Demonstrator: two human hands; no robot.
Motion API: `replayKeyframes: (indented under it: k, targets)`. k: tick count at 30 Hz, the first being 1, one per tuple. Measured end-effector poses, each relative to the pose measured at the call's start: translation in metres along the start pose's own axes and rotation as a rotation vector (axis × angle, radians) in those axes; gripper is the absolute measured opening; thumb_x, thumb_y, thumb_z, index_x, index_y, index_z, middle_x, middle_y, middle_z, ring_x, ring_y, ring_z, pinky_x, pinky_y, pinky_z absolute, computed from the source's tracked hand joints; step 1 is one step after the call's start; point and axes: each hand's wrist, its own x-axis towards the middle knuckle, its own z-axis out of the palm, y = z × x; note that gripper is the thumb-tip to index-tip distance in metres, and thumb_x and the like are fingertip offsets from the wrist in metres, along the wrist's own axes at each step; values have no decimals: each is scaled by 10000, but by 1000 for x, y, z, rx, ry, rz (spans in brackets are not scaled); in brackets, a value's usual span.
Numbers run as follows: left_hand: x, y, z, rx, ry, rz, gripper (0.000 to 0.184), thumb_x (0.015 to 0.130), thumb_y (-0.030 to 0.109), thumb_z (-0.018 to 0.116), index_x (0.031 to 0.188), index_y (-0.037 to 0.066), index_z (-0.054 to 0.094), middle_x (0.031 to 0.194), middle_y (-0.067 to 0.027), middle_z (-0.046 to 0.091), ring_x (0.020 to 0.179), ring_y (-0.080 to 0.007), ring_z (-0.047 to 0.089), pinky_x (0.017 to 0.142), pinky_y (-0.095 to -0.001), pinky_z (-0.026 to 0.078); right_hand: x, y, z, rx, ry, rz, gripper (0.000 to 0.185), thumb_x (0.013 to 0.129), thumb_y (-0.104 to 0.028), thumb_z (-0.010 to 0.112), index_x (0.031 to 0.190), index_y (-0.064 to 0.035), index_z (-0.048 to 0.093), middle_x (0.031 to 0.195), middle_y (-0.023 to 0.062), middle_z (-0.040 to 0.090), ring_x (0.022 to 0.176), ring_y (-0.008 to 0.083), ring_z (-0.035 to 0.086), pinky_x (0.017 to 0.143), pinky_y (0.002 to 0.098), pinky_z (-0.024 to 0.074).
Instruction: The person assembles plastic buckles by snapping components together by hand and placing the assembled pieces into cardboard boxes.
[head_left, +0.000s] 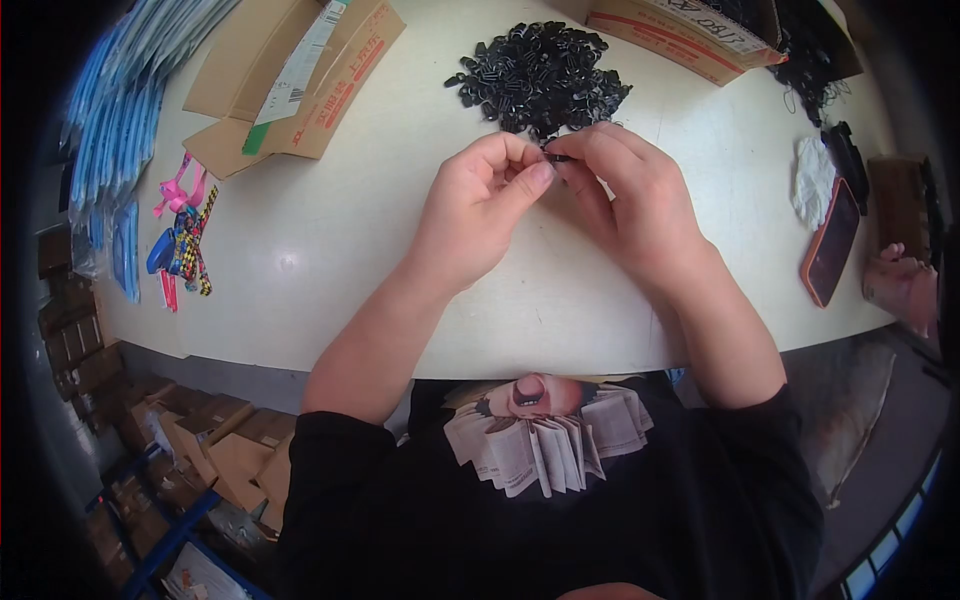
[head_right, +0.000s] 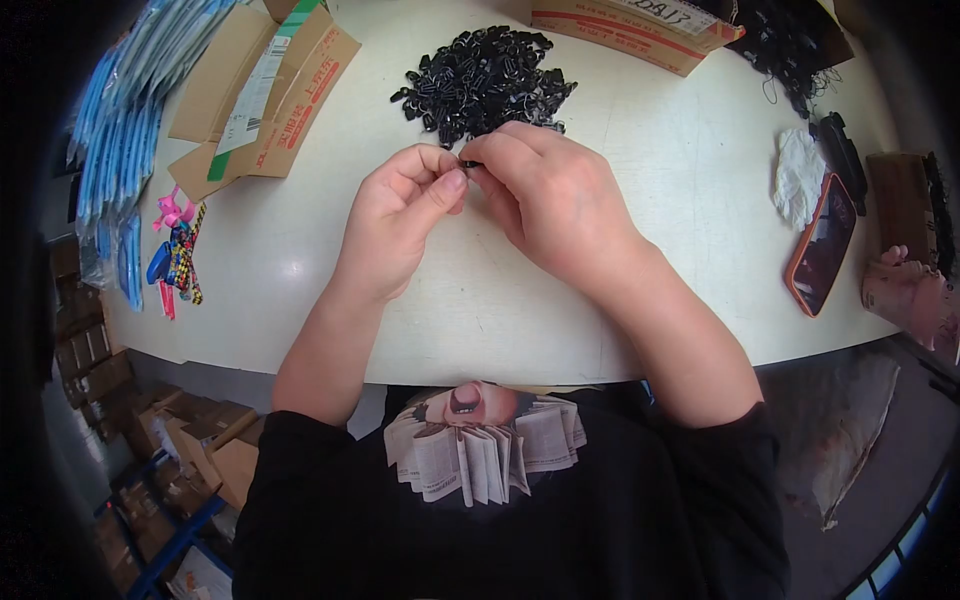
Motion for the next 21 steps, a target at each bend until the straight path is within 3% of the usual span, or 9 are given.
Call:
replayKeyframes:
  k: [8, 17, 21]
  targets:
    - [-2, 2, 1, -177, 30, -92, 94, 955, 105, 526, 992, 25, 559, 864, -1, 568, 792, -73, 514, 757, -230, 428, 0, 0, 1, -19, 16, -43, 160, 750, -31, 674, 903, -42, 626, 778, 88, 615, 687, 282, 622, 564, 371, 507]
    - [1, 6, -9, 109, -77, -52, 73, 948, 71, 523, 990, 12, 534, 879, 3, 544, 808, -64, 494, 764, -205, 401, -2, -1, 0, 54, -52, 35, 136, 778, -35, 645, 907, -30, 603, 792, 131, 616, 697, 324, 617, 604, 396, 502]
    - [2, 2, -2, 336, 114, 219, 64, 887, 55, 597, 932, 9, 592, 814, -45, 605, 759, -111, 558, 695, -233, 435, -2, -4, -1, 175, -102, 234, 110, 815, -55, 621, 912, -19, 585, 788, 163, 611, 698, 350, 612, 617, 407, 490]
